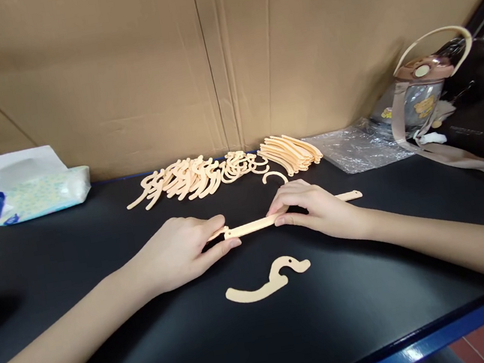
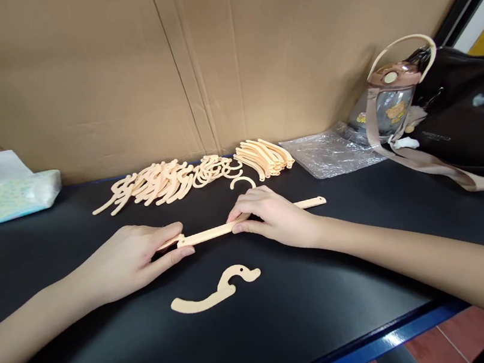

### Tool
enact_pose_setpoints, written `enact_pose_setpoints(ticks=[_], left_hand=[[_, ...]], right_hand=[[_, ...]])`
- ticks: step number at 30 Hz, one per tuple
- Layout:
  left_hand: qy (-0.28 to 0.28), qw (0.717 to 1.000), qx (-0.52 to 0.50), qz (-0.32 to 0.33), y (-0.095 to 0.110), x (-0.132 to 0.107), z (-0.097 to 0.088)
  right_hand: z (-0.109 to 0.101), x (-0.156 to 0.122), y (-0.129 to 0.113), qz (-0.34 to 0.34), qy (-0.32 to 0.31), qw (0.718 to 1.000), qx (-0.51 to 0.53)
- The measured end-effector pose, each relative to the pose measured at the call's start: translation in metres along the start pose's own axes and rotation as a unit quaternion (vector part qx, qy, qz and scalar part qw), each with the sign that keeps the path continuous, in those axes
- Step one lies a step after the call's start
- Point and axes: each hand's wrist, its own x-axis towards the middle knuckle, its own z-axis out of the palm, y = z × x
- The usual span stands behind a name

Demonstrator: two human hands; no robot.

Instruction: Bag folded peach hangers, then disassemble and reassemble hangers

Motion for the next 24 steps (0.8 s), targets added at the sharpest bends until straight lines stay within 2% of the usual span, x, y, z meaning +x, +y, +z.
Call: enact_pose_setpoints(ticks=[8,24], left_hand=[[0.006,0.999,0.005,0.034,-0.0003,0.0000,0.0025],[0.015,0.998,0.031,0.048,-0.0017,-0.0008,0.0058]], right_hand=[[-0.0005,0.0009,-0.0006,0.019,-0.010,1.000,0.011],[-0.0008,0.0013,-0.0008,0.026,-0.014,0.999,0.017]])
